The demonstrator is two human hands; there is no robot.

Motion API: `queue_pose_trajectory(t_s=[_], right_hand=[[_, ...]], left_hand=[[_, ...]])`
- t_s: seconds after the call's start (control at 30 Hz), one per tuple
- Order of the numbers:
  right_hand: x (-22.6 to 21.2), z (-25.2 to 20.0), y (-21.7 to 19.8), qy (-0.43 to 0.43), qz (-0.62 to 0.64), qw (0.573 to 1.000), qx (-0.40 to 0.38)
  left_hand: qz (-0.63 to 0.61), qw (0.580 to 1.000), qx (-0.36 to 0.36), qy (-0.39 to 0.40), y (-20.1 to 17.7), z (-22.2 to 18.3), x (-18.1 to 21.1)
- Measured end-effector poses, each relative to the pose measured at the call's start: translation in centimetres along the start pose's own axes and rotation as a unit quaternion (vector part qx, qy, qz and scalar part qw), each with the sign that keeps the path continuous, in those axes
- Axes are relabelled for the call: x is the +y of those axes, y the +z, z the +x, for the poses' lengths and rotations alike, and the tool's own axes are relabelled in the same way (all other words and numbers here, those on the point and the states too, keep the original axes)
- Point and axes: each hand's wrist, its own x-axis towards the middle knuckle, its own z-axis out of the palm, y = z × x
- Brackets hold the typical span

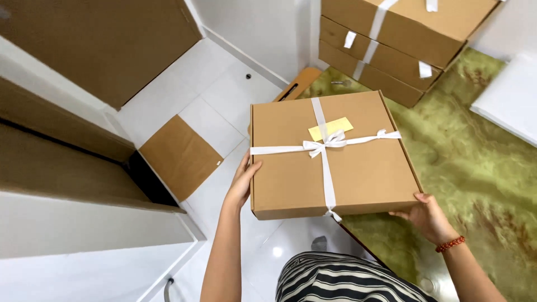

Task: Folding cardboard boxes, packing items with bubble wrap, tying ribbons, and hanging clothes on a rack.

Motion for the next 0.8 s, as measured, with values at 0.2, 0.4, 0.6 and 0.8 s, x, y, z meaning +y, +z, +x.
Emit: queue_pose_trajectory(t_s=[0.2, 0.4, 0.6, 0.8], right_hand=[[6.2, -0.3, -15.1, -0.080, 0.088, 0.993, 0.004], [0.2, -6.0, -11.2, -0.078, -0.008, 0.981, 0.175], [-5.7, -9.6, -5.9, 0.040, -0.179, 0.947, 0.264], [-5.4, -5.6, -5.6, -0.165, -0.318, 0.855, 0.374]], left_hand=[[0.084, 0.992, -0.093, 0.000, 6.1, 0.3, -3.3], [0.179, 0.979, -0.096, -0.037, 11.7, 3.9, -5.5], [0.254, 0.958, -0.119, -0.056, 15.6, 3.9, -4.1], [0.406, 0.911, -0.013, 0.071, 14.3, 8.4, -8.2]])
